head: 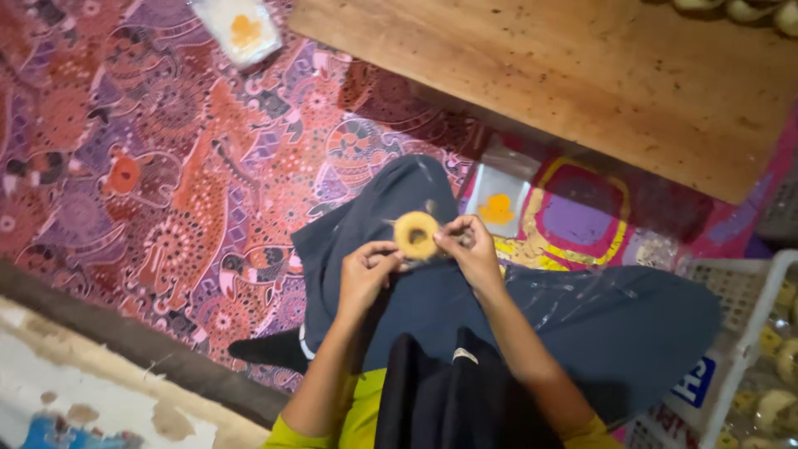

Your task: The person sits on the floor and repeatedly picks up doughnuts from a wooden board, places them into small plastic bags, and then puts the sealed bags into a white crate. The process is repeated for multiple doughnuts.

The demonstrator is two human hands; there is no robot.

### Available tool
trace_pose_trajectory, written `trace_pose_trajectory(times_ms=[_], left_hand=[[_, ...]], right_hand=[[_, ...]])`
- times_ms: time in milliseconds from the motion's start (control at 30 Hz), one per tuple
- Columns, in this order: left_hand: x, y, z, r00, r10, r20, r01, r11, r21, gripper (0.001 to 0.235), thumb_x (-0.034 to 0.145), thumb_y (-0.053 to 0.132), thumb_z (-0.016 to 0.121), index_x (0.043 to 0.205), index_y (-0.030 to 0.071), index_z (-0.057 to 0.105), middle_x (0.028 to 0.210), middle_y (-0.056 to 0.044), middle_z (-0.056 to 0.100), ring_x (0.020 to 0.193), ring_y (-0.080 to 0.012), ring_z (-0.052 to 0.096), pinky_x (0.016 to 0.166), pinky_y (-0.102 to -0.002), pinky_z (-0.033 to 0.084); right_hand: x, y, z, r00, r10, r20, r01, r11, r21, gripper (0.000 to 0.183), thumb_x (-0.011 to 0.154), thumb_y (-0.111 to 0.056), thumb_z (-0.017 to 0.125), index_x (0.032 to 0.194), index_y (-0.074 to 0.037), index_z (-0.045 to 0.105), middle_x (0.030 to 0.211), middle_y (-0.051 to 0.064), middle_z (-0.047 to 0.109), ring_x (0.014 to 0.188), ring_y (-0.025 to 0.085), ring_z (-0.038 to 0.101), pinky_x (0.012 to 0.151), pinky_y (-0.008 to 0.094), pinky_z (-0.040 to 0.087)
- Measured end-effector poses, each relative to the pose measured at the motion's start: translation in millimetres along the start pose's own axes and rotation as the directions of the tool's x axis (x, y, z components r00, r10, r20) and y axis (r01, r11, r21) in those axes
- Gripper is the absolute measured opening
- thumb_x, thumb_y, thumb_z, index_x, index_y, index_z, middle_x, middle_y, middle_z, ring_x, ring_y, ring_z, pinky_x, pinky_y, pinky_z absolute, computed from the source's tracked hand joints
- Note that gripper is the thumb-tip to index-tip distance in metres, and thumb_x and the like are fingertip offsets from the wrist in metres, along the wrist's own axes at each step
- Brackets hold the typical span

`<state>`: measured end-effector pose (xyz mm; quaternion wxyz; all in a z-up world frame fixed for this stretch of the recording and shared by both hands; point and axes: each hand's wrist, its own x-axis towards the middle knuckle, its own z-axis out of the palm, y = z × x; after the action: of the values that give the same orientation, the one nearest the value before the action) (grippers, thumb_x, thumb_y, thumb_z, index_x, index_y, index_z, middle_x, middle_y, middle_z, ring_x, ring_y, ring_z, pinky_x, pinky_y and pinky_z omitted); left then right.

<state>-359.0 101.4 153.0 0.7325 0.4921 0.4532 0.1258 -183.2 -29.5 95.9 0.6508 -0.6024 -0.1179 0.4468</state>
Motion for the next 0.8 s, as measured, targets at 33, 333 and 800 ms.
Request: trace_pose_trajectory(times_ms=[33,333,800], left_hand=[[3.4,0.5,7.1,0.994,0.011,0.104,-0.014,1.0,0.028,0.027,0.091,0.011,0.073,0.113,-0.005,0.07,0.079,-0.009,0.076,0.06,-0.0102,0.063,0.053,-0.023,0.046],[138.0,-21.0,164.1,0.869,0.128,0.478,-0.465,-0.121,0.877,0.064,0.093,0.047,0.069,0.144,0.01,0.058,0.144,-0.013,0.061,0.147,-0.0352,0.045,0.127,-0.064,0.024],[214.8,-56.8,184.1,0.935,-0.01,0.354,-0.349,-0.19,0.917,0.1,0.085,0.054,0.071,0.163,0.02,0.018,0.173,-0.009,0.009,0.159,-0.0389,-0.008,0.116,-0.075,-0.007]], right_hand=[[-2.5,1.4,-15.0,0.999,0.014,0.029,-0.017,0.996,0.093,0.034,0.089,-0.009,0.077,0.116,-0.006,0.055,0.105,0.003,0.068,0.09,0.008,0.069,0.075,0.023,0.057],[61.0,-0.9,-237.1,0.68,-0.428,-0.595,-0.068,0.772,-0.633,0.049,0.077,-0.017,0.088,0.111,0.0,0.056,0.1,0.02,0.068,0.086,0.033,0.07,0.072,0.043,0.058],[193.9,-12.5,-125.1,0.951,0.184,0.247,0.217,0.169,-0.961,0.03,0.08,-0.033,0.069,0.09,-0.006,0.079,0.089,0.021,0.074,0.081,0.038,0.073,0.074,0.05,0.056]])
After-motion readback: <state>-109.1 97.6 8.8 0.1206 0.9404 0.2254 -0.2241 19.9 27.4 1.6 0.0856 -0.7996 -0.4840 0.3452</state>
